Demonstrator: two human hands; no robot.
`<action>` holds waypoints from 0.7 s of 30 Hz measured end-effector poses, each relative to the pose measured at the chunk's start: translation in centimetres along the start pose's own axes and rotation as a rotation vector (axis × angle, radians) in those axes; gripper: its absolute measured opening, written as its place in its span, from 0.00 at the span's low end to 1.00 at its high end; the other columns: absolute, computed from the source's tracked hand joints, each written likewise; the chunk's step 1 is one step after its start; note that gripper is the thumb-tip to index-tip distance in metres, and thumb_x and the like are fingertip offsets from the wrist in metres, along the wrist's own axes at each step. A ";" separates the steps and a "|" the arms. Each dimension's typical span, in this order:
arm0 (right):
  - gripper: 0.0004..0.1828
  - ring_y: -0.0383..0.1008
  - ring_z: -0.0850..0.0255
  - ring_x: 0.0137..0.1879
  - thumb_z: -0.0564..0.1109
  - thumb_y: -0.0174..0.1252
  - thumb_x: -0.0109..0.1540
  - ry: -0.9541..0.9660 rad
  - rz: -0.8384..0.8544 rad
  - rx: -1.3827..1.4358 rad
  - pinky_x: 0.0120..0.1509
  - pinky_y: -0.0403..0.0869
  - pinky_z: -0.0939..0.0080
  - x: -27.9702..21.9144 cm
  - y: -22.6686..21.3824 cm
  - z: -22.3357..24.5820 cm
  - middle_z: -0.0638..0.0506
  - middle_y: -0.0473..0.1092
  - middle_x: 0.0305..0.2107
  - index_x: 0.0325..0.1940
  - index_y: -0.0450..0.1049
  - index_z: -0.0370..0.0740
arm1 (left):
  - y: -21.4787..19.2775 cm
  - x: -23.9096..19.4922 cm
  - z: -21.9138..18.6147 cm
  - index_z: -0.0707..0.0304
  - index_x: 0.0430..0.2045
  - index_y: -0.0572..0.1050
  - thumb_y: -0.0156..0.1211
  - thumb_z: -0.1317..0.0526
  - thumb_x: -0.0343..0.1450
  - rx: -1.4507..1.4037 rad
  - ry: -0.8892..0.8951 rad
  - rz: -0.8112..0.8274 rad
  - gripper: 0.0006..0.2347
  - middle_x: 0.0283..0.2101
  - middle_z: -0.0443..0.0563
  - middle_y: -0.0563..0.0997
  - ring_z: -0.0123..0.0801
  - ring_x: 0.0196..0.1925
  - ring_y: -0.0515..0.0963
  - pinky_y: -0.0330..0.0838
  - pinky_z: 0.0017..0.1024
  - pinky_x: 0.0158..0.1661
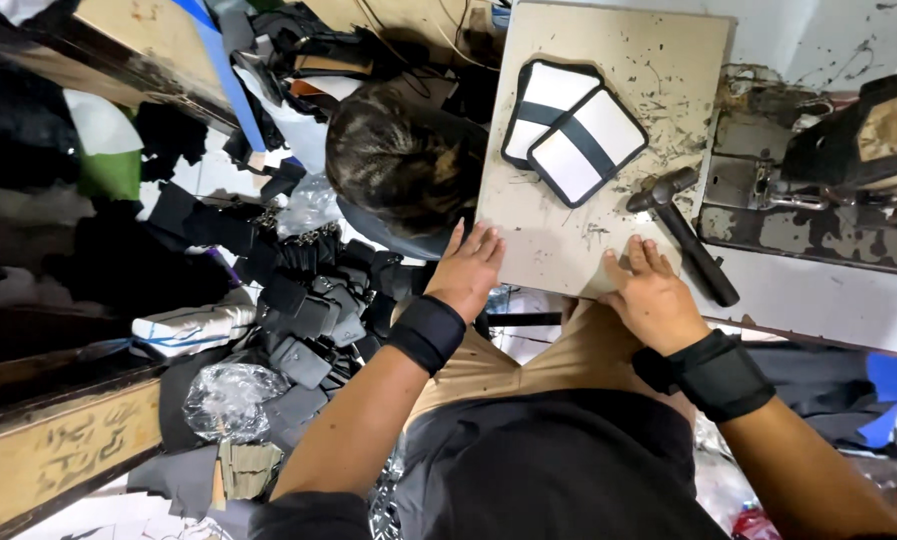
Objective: The person assembles small fabric-and-leather wallets at a workbench. They hold each wallet, hammer rivets to secure the elastic band, attach a keyring clasp to a leather piece, and set finished wallets on the table. They briefly reach under the table for supplies and reposition leather pieces before continuing.
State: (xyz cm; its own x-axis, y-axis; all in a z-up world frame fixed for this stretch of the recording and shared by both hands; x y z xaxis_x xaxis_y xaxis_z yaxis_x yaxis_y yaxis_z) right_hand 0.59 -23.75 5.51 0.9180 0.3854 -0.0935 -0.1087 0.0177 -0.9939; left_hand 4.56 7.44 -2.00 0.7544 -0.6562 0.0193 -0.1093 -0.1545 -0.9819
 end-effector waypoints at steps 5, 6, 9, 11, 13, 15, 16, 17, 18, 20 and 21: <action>0.39 0.68 0.32 0.69 0.62 0.64 0.55 0.022 0.025 -0.050 0.66 0.73 0.38 0.4 0.9 -0.1 0.27 0.66 0.63 0.69 0.71 0.48 | 1.7 -0.3 0.6 0.64 0.68 0.63 0.56 0.45 0.71 -0.025 0.061 -0.074 0.32 0.69 0.62 0.68 0.57 0.75 0.58 0.39 0.61 0.73; 0.39 0.68 0.32 0.69 0.61 0.64 0.55 0.024 0.033 -0.039 0.66 0.73 0.38 0.5 0.7 0.0 0.27 0.67 0.62 0.69 0.71 0.48 | 1.7 -0.3 0.6 0.65 0.67 0.64 0.57 0.47 0.71 -0.044 0.059 -0.082 0.31 0.69 0.63 0.68 0.59 0.75 0.58 0.39 0.61 0.73; 0.38 0.68 0.33 0.68 0.59 0.65 0.55 0.030 0.060 -0.048 0.65 0.74 0.38 0.9 0.1 0.2 0.27 0.67 0.62 0.68 0.71 0.50 | 1.3 -0.1 0.4 0.66 0.66 0.65 0.59 0.48 0.70 -0.055 0.051 -0.079 0.31 0.68 0.65 0.68 0.61 0.74 0.59 0.40 0.62 0.73; 0.37 0.69 0.33 0.68 0.57 0.65 0.55 0.043 0.086 -0.068 0.65 0.74 0.39 1.1 -0.3 0.1 0.28 0.67 0.62 0.68 0.71 0.50 | 0.9 0.0 0.1 0.66 0.65 0.65 0.60 0.48 0.69 -0.053 0.053 -0.064 0.31 0.68 0.65 0.69 0.61 0.74 0.59 0.40 0.62 0.73; 0.35 0.69 0.35 0.68 0.58 0.64 0.55 0.038 0.114 -0.066 0.65 0.75 0.40 1.3 -0.5 0.2 0.29 0.67 0.62 0.67 0.72 0.51 | 0.0 -0.2 0.1 0.69 0.65 0.65 0.61 0.48 0.68 -0.039 0.058 -0.038 0.32 0.67 0.68 0.68 0.64 0.73 0.60 0.39 0.62 0.73; 0.34 0.69 0.35 0.68 0.58 0.63 0.56 0.070 0.117 -0.065 0.65 0.74 0.40 1.3 -0.8 0.6 0.30 0.68 0.62 0.66 0.72 0.51 | -1.1 0.2 -0.3 0.70 0.64 0.66 0.62 0.50 0.68 -0.044 0.064 -0.019 0.31 0.66 0.70 0.69 0.65 0.72 0.60 0.39 0.62 0.74; 0.32 0.69 0.35 0.68 0.59 0.62 0.57 0.072 0.115 -0.067 0.65 0.74 0.40 1.2 -1.1 0.9 0.30 0.68 0.62 0.65 0.72 0.52 | -1.9 0.3 -0.4 0.72 0.63 0.66 0.62 0.51 0.68 -0.040 0.041 -0.008 0.30 0.65 0.71 0.69 0.66 0.72 0.60 0.38 0.62 0.74; 0.32 0.69 0.35 0.68 0.59 0.62 0.57 0.105 0.111 -0.069 0.65 0.74 0.40 1.4 -1.6 1.1 0.30 0.68 0.62 0.65 0.72 0.52 | -2.2 0.4 -0.4 0.72 0.63 0.66 0.62 0.51 0.68 -0.042 0.074 -0.009 0.30 0.65 0.71 0.69 0.66 0.72 0.60 0.38 0.62 0.74; 0.32 0.69 0.37 0.68 0.59 0.65 0.55 0.102 0.113 -0.095 0.65 0.75 0.42 1.7 -2.0 1.4 0.31 0.68 0.61 0.63 0.74 0.50 | -2.5 0.4 -0.3 0.72 0.64 0.66 0.62 0.52 0.69 -0.053 0.076 0.022 0.30 0.66 0.72 0.69 0.67 0.72 0.60 0.37 0.63 0.74; 0.33 0.70 0.38 0.68 0.59 0.68 0.53 0.117 0.113 -0.124 0.65 0.76 0.44 1.9 -2.1 1.6 0.33 0.69 0.61 0.60 0.76 0.49 | -3.2 0.3 -0.4 0.73 0.64 0.65 0.61 0.52 0.69 -0.064 0.095 0.051 0.30 0.66 0.73 0.68 0.68 0.72 0.59 0.36 0.63 0.74; 0.32 0.70 0.36 0.67 0.59 0.67 0.54 0.090 0.105 -0.107 0.64 0.75 0.42 2.0 -1.7 1.3 0.31 0.69 0.60 0.60 0.76 0.48 | -3.4 0.4 -0.5 0.73 0.64 0.65 0.62 0.52 0.69 -0.064 0.054 0.055 0.30 0.66 0.73 0.68 0.67 0.72 0.60 0.37 0.63 0.73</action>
State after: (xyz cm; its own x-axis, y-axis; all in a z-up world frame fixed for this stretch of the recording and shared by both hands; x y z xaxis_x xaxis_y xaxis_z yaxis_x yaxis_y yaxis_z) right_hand 2.12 -21.80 7.05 0.9348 0.2956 -0.1968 -0.1687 -0.1179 -0.9786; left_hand 4.85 7.34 1.49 0.7103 -0.7036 -0.0223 -0.1922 -0.1634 -0.9677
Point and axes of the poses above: each hand's wrist, its own x-axis towards the middle knuckle, its own y-axis out of the palm, z = x × y, the point moved 2 cm from there along x, towards the middle knuckle
